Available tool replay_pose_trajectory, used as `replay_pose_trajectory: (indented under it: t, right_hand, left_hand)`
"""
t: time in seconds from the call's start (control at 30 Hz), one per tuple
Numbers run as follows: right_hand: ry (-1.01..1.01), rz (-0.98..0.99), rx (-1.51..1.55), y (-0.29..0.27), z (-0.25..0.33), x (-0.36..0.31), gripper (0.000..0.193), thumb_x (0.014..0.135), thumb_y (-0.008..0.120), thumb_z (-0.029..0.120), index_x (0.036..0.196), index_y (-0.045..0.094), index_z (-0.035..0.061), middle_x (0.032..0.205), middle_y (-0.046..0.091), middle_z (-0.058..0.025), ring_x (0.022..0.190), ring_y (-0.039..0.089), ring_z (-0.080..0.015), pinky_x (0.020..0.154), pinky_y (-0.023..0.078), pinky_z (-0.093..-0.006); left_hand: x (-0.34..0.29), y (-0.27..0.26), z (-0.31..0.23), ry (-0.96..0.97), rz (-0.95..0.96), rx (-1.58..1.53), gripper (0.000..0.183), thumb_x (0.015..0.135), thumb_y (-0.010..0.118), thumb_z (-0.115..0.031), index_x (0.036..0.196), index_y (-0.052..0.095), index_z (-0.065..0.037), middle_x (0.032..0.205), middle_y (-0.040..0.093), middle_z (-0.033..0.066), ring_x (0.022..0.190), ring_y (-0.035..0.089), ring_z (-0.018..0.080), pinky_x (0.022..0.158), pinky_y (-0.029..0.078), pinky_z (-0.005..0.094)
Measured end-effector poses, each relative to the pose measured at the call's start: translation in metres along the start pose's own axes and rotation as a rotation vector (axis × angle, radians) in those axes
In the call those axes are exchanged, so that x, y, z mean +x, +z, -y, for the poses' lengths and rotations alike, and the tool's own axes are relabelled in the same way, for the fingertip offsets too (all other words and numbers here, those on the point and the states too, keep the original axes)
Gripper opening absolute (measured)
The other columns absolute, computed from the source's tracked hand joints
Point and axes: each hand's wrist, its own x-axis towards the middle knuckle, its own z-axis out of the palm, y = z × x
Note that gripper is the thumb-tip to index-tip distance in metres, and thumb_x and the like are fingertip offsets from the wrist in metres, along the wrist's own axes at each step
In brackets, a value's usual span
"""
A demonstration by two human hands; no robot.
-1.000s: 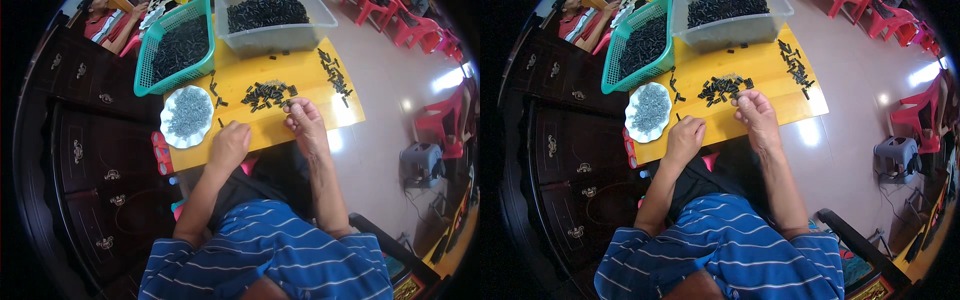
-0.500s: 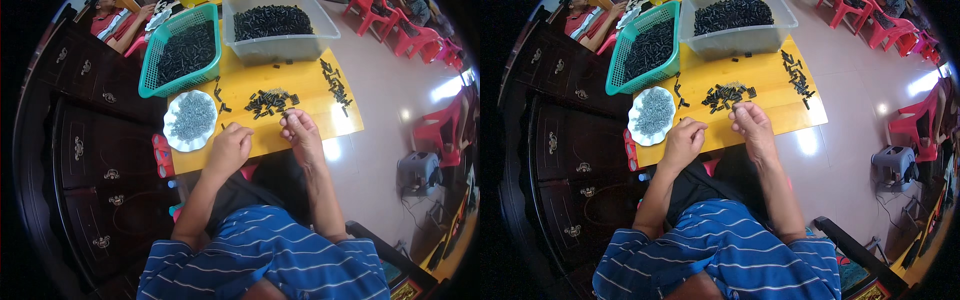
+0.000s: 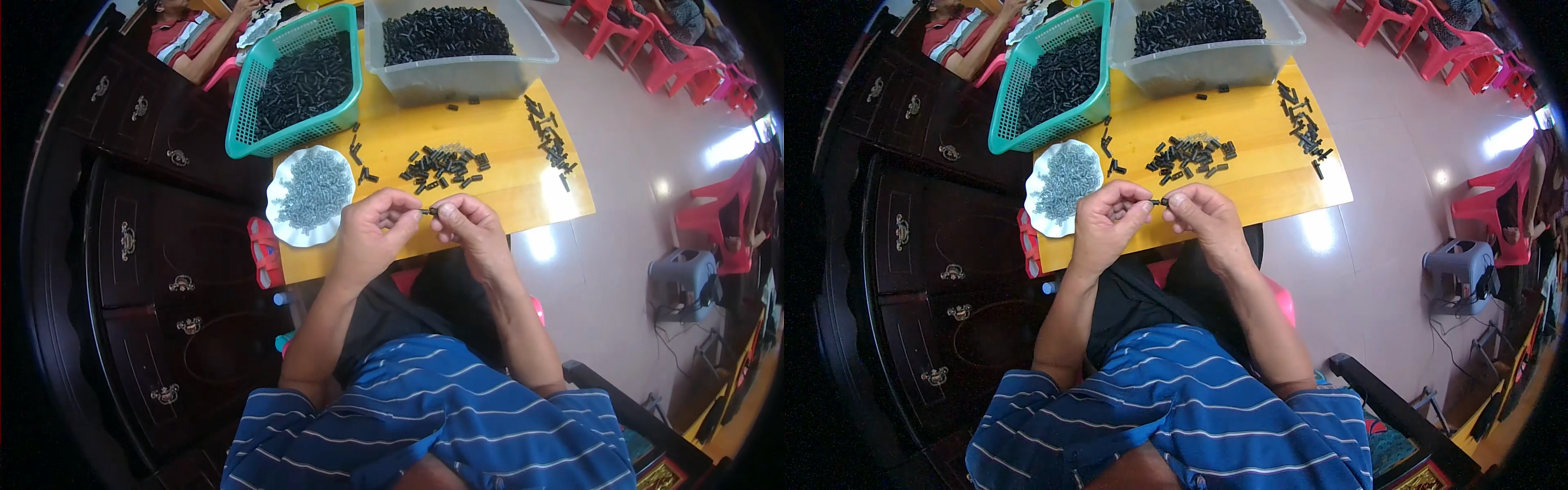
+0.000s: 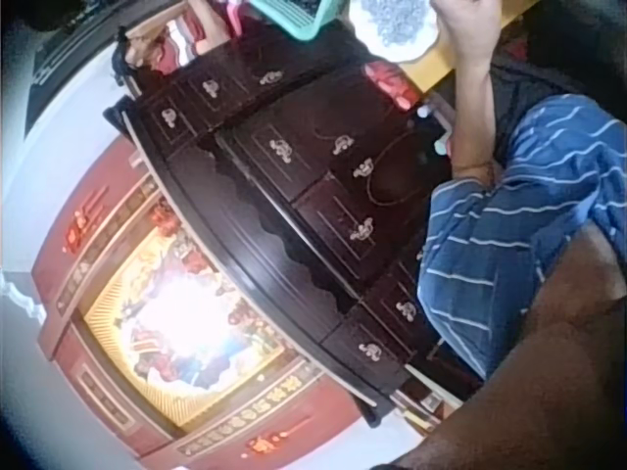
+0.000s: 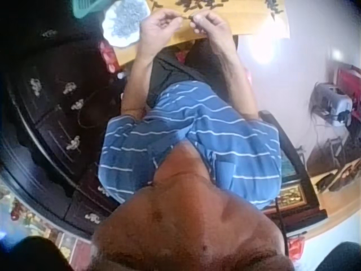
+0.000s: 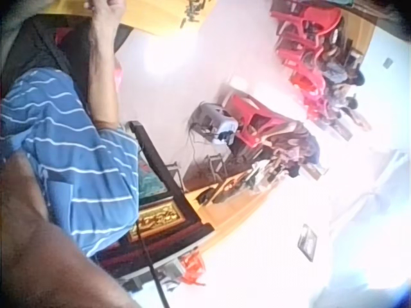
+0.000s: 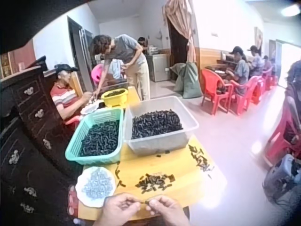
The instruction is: The person assembles small components by hand, picking up plastic connectors and screws from the containers and the table, joining them together, and placing the assembled pieces on the table.
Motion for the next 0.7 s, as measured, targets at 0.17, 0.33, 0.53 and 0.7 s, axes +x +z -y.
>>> replay_pose_trajectory:
  t: [0.17,0.33,0.53,0.7]
  right_hand:
    - [-0.002,0.010,-0.034,0.001,0.002,-0.001,0.018,0.099,0.067,0.022,0.101,0.068,0.0040,0.085,0.069,-0.0024,0.074,0.058,-0.0084,0.071,0.048,-0.0235]
    - [-0.050,0.012,-0.047,0.001,0.000,0.000,0.015,0.099,0.067,0.020,0.098,0.068,0.0040,0.084,0.070,-0.0037,0.071,0.059,-0.0084,0.069,0.049,-0.0229]
    - [-0.085,-0.008,-0.082,0.004,-0.002,0.000,0.014,0.098,0.068,0.018,0.097,0.068,0.0031,0.084,0.070,-0.0038,0.072,0.059,-0.0084,0.070,0.049,-0.0233]
    - [-0.103,-0.030,-0.037,0.007,-0.011,0.000,0.013,0.098,0.068,0.015,0.098,0.068,0.0019,0.085,0.070,-0.0041,0.074,0.061,-0.0085,0.070,0.050,-0.0234]
  left_hand:
    - [0.002,0.001,-0.005,0.044,-0.009,0.114,0.010,0.091,0.069,0.001,0.101,0.069,0.004,0.085,0.070,0.0026,0.074,0.068,0.0072,0.068,0.054,0.0213]
    - [0.004,0.002,-0.004,0.035,-0.038,0.113,0.008,0.087,0.071,-0.001,0.095,0.071,0.002,0.080,0.074,0.0046,0.071,0.070,0.0078,0.062,0.054,0.0224]
    - [0.005,0.002,-0.004,0.006,-0.021,0.144,0.007,0.088,0.071,-0.001,0.094,0.071,0.002,0.079,0.073,0.0043,0.070,0.069,0.0065,0.060,0.053,0.0216]
    - [0.006,0.009,-0.016,0.021,-0.030,0.183,0.007,0.088,0.069,-0.001,0.094,0.070,0.002,0.078,0.073,0.0048,0.066,0.068,0.0077,0.058,0.054,0.0233]
